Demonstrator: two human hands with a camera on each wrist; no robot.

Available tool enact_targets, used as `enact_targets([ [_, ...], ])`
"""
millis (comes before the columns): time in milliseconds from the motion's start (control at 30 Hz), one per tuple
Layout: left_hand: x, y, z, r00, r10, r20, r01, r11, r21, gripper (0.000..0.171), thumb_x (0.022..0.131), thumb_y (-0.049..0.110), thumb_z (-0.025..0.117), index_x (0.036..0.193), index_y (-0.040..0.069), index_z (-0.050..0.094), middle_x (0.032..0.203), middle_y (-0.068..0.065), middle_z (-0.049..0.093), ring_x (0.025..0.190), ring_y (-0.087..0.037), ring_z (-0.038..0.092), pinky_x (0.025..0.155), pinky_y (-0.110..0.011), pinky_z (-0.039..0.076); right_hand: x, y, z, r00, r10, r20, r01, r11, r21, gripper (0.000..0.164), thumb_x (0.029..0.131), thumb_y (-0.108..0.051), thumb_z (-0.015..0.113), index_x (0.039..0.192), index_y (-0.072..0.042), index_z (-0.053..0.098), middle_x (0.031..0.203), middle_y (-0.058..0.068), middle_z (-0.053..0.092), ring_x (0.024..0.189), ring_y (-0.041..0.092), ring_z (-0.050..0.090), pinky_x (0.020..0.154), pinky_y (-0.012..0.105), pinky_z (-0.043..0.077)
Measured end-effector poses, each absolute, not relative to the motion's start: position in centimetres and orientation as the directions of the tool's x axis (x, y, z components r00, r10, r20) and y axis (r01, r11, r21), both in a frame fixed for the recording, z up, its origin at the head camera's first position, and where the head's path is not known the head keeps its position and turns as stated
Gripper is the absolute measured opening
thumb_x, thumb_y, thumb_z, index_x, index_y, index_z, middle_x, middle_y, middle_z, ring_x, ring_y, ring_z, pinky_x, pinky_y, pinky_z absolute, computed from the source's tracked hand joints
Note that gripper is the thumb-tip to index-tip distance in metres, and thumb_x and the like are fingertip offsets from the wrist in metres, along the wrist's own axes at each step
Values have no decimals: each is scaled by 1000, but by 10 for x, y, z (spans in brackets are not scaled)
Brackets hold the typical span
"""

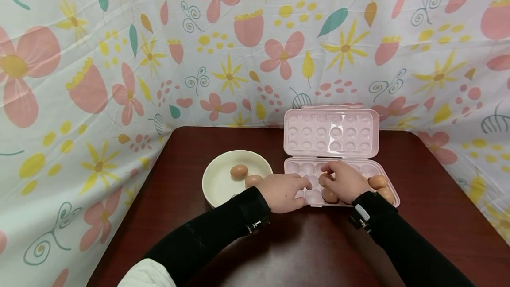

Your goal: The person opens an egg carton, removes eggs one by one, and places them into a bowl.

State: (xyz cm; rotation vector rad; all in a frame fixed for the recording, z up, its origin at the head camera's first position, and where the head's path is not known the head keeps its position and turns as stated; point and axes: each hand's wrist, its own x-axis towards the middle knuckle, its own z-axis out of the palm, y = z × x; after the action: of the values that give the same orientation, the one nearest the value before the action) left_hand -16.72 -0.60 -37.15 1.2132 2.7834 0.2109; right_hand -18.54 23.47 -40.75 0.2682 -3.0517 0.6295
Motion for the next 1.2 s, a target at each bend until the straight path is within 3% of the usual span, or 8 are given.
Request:
enact_targets([
  [133,-165,-4,-373,-661,751,16,744,652,142,36,95,42,60,130,32,60,115,12,67,86,-5,65,67,-26,49,-192,232,-411,-988,-151,-5,-143,945,-294,40,96,-33,56,130,-15,64,115,10,68,85,21,62,63,37,48],
  [267,-165,-7,-374,-663,748,17,741,653,155,36,95,41,60,130,32,61,119,13,67,90,-5,65,72,-26,50,-197,227,-415,-988,-153,-23,-144,966,-214,38,98,-32,49,130,-18,63,109,10,70,82,20,62,56,38,44],
  [467,-169,-12,-372,-673,739,-20,722,663,196,36,97,37,57,132,31,60,130,12,65,102,-7,65,81,-30,52,-200,223,-418,-988,-155,11,-154,974,-165,17,96,-26,48,95,-20,64,84,4,66,71,19,58,51,39,40],
  [567,-169,-15,-371,-678,734,-29,716,670,196,36,97,37,56,133,32,59,131,13,64,105,-6,64,84,-30,52,-201,222,-420,-986,-165,21,-166,973,-162,15,96,-25,50,85,-22,60,79,2,62,67,19,56,50,37,38],
  [633,-168,-18,-369,-697,716,-39,698,689,194,36,97,38,55,133,35,59,130,15,64,105,-6,64,80,-34,52,-201,223,-420,-984,-176,23,-177,969,-174,15,96,-25,49,87,-21,61,80,2,63,67,19,56,51,36,39],
  [833,-168,-22,-364,-773,631,-63,611,768,193,36,96,46,56,132,47,57,125,20,63,98,-8,66,63,-45,42,-197,226,-415,-984,-170,55,-179,953,-244,31,95,-25,50,118,-14,66,99,6,71,75,19,60,63,35,46],
  [1033,-170,-24,-362,-783,621,-34,606,773,189,35,95,46,57,131,45,57,123,19,64,96,-9,66,59,-41,43,-195,223,-407,-983,-160,88,-179,933,-311,38,94,-32,53,127,-15,61,93,4,69,76,19,60,68,34,48],
  [1200,-173,-25,-363,-771,636,13,624,752,212,39,95,42,60,133,39,57,127,15,64,91,-8,66,60,-35,46,-189,213,-398,-974,-189,128,-226,886,-404,43,95,-35,60,133,-16,58,106,5,73,80,16,63,74,34,50],
])
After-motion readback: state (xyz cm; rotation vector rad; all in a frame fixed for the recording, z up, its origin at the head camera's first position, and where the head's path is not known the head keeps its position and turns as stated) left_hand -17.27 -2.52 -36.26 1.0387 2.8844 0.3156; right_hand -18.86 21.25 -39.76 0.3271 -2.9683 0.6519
